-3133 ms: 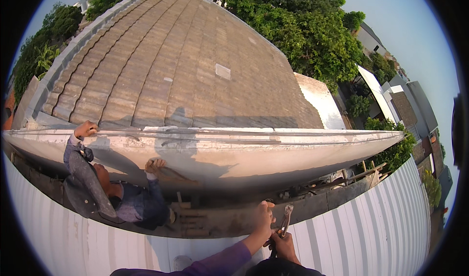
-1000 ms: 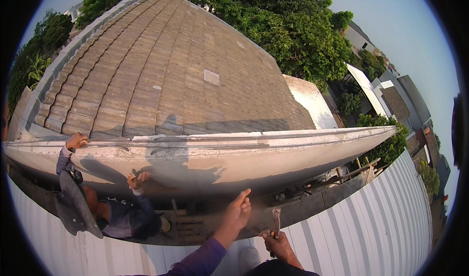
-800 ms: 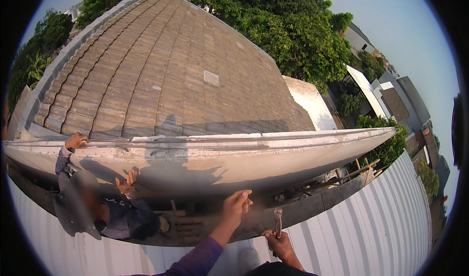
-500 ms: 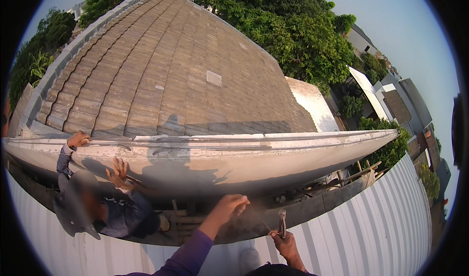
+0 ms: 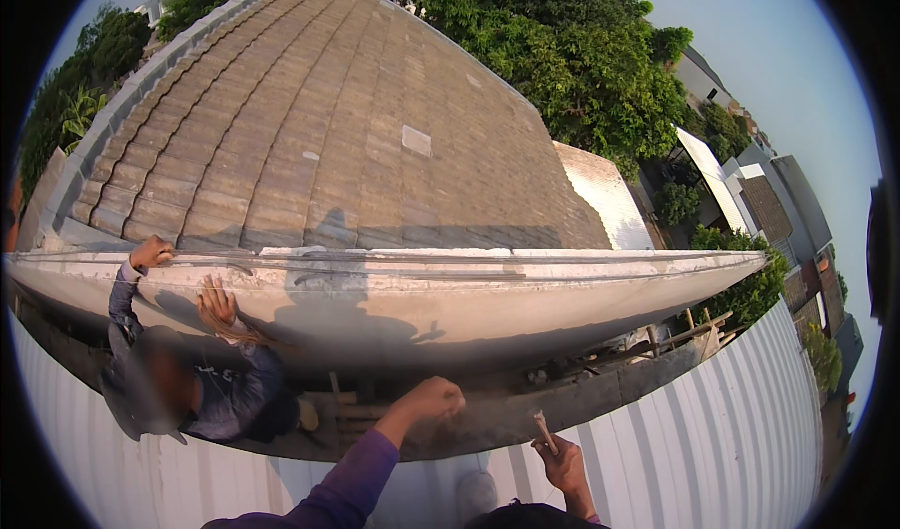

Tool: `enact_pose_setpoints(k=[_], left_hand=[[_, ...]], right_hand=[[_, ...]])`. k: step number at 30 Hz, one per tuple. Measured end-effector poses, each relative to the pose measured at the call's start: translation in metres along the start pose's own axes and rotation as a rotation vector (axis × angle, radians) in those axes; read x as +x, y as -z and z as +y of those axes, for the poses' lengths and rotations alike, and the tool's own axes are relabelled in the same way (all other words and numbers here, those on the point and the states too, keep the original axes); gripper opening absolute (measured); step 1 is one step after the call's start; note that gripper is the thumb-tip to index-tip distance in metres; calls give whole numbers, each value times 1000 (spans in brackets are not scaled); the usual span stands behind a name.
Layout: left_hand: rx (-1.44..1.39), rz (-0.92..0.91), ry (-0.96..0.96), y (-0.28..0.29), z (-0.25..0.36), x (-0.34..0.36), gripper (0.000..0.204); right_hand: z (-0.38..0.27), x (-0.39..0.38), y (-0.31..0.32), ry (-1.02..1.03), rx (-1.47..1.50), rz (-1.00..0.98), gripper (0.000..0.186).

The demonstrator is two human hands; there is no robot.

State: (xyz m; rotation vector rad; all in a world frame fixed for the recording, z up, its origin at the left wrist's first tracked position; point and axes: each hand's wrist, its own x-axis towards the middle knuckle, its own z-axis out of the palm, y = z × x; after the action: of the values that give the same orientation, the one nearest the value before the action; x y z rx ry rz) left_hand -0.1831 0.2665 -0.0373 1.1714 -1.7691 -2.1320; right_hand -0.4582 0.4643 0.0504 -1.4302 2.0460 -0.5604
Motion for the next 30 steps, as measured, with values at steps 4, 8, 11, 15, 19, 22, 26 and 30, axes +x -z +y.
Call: enact_pose_setpoints(k=[4,8,11,15,19,22,26,30], left_hand=[[245,177,-138,-1,4,-1,24],[236,319,-302,11,5,-1,26],[230,273,-266,29,10,-6,29],[147,284,-343,46,7,-8,30],[234,234,-230,48,23,-10,28],[289,259,-204,53,21,-15,28],[255,362,-327,48,10,-9,20],[-202,387,-281,38,5,-2,18]], right_hand=[[-7,7,0,-431,435,-129,19],[-17,8,9,-612,935,-356,20],[-21,5,17,-597,997,-471,20],[-31,13,14,-433,634,-386,21],[-46,18,23,-168,171,-166,20],[-65,22,29,-22,42,-142,20],[-68,22,23,142,-102,-221,21],[-66,10,13,-3,65,-206,23]])
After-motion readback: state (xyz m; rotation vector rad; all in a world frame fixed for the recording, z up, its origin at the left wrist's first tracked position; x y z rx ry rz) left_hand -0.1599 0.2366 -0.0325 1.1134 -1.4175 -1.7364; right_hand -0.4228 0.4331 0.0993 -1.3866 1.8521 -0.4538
